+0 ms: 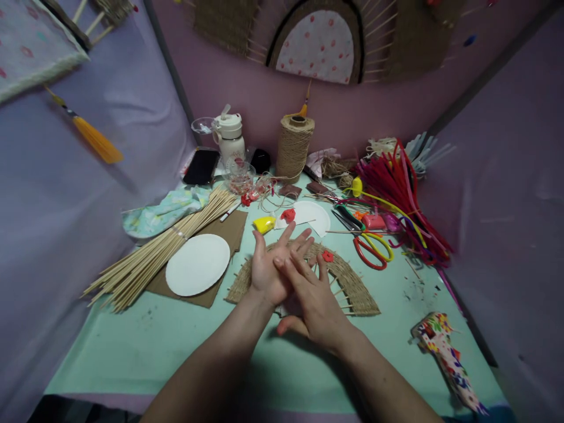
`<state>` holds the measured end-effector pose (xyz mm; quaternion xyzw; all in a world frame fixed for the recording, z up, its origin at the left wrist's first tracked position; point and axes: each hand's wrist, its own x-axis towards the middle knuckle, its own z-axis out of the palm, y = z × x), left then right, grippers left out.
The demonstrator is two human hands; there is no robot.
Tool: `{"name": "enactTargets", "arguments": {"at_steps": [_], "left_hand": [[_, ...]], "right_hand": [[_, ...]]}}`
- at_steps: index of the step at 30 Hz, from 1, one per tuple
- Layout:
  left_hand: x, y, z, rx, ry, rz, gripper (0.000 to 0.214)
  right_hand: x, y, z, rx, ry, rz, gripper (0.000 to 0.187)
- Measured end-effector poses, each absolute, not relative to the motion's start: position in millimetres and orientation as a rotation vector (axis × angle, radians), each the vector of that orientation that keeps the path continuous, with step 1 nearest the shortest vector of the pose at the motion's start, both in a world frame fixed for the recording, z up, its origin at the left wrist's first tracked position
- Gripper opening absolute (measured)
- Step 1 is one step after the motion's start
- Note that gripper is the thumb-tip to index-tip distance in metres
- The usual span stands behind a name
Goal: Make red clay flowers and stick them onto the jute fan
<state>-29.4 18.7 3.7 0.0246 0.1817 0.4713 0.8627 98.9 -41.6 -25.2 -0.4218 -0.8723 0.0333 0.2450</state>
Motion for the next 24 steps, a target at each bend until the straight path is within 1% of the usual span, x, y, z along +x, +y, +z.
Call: {"name": "enactTargets", "arguments": {"at_steps": [4,9,13,17,19,22,24], "left_hand": [[-30.2,19.0,1.8,0.043,0.335,1.036,0.077],[-28.9,18.9,0.8,0.037,0.356,0.984,0.084],[-29.7,19.2,1.3,0.048,0.344,1.043,0.078],[-28.0,18.0,0.7,0.056,0.386,0.974,0.085],[-28.2,18.4,-0.1,0.060,0.357,0.998,0.084],[-28.9,19.2,-1.2,0.045,0.331,1.026,0.079],[-28.8,19.4,-1.4,0.037,0.353,0.985,0.082]], "right_hand": [[99.0,-41.1,-25.2,-1.231,-2.346,0.078,0.097],[97.6,-42.2,-24.3,-1.155,-2.391,0.123,0.101],[97.1,-40.7,-23.9,-1.245,-2.321,0.099,0.100],[96.5,-39.9,-23.9,-1.188,-2.390,0.125,0.101],[97.1,-40.1,-24.4,-1.168,-2.396,0.119,0.100],[97.6,-40.1,-25.0,-1.256,-2.327,0.105,0.101],[97.2,-40.3,-24.9,-1.241,-2.341,0.132,0.103]]}}
